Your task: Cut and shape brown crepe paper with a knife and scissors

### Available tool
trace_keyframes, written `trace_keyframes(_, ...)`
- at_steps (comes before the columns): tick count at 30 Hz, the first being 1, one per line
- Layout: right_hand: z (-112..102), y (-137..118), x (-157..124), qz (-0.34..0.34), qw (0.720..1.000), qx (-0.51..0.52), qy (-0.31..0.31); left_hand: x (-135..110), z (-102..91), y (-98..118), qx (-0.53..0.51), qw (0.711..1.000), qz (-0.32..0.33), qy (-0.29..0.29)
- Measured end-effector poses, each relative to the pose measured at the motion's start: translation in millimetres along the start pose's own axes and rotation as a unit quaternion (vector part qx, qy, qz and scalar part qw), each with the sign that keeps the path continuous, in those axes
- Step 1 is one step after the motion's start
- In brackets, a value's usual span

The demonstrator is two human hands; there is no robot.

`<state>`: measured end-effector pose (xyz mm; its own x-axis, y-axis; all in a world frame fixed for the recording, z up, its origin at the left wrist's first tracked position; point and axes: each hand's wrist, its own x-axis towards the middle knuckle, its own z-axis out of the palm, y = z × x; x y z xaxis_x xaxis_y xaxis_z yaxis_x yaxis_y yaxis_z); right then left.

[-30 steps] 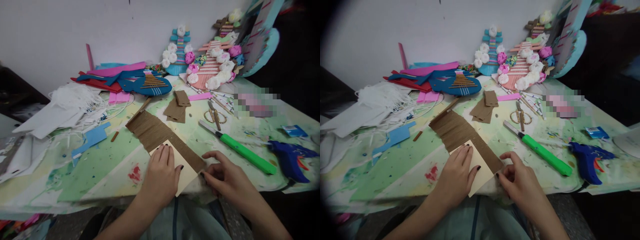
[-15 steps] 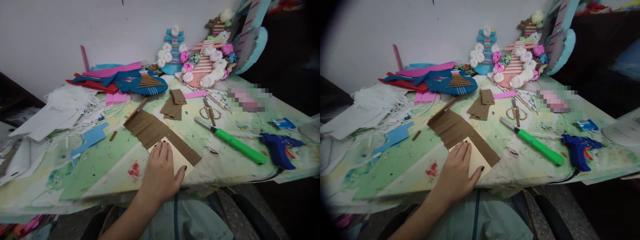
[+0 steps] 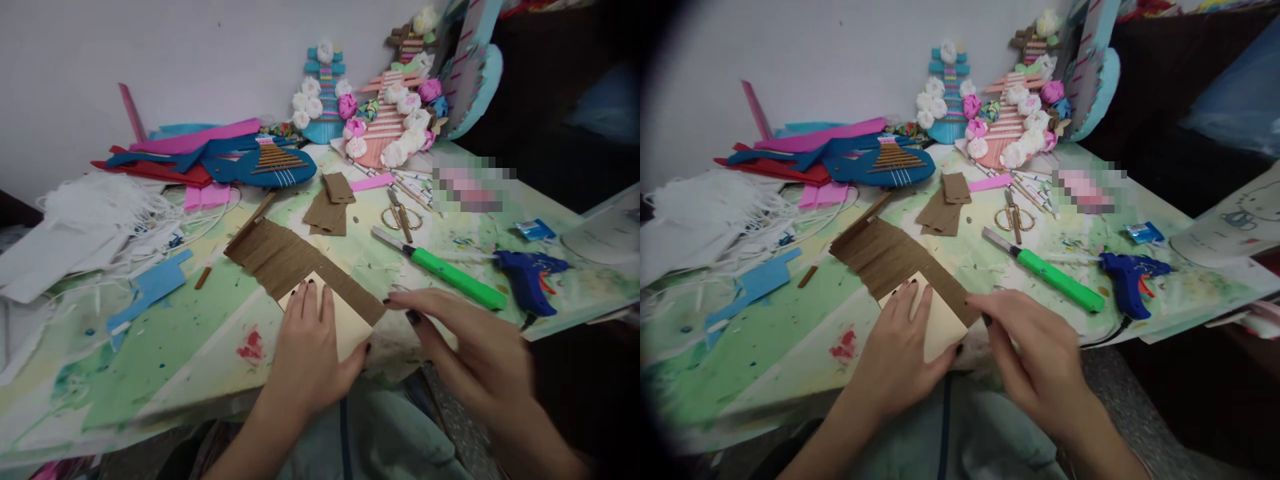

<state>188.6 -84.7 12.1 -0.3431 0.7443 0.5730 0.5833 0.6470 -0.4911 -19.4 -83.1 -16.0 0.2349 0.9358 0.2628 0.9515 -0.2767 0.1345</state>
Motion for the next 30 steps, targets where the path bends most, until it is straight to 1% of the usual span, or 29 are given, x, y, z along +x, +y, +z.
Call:
trace_keyframes(2, 15, 17, 9, 0.002, 1.000, 0.020, -0.024, -3, -0.8, -3, 0.002, 1.000, 0.020, 0.003)
trace_keyframes(4, 25, 29, 5, -0.004, 0.999, 0.028, -0.044, -5, -0.5, -5, 0.002, 0.999, 0.031, 0.005)
trace_keyframes(6, 28, 34, -6, -0.018, 0.998, 0.020, -0.060, -7, 0.7, -5, 0.002, 1.000, 0.028, 0.005)
trace_keyframes(10, 27, 33, -16, -0.029, 0.998, 0.010, -0.059, -7, 2.8, -5, 0.008, 1.000, 0.011, 0.005)
trace_keyframes(19, 28, 36, -15, -0.032, 0.998, 0.022, -0.059, -3, -1.7, -6, 0.013, 1.000, 0.014, -0.010)
trace_keyframes(30, 27, 35, -14, -0.022, 0.998, 0.025, -0.060, -3, -1.1, -7, 0.015, 1.000, 0.012, -0.016)
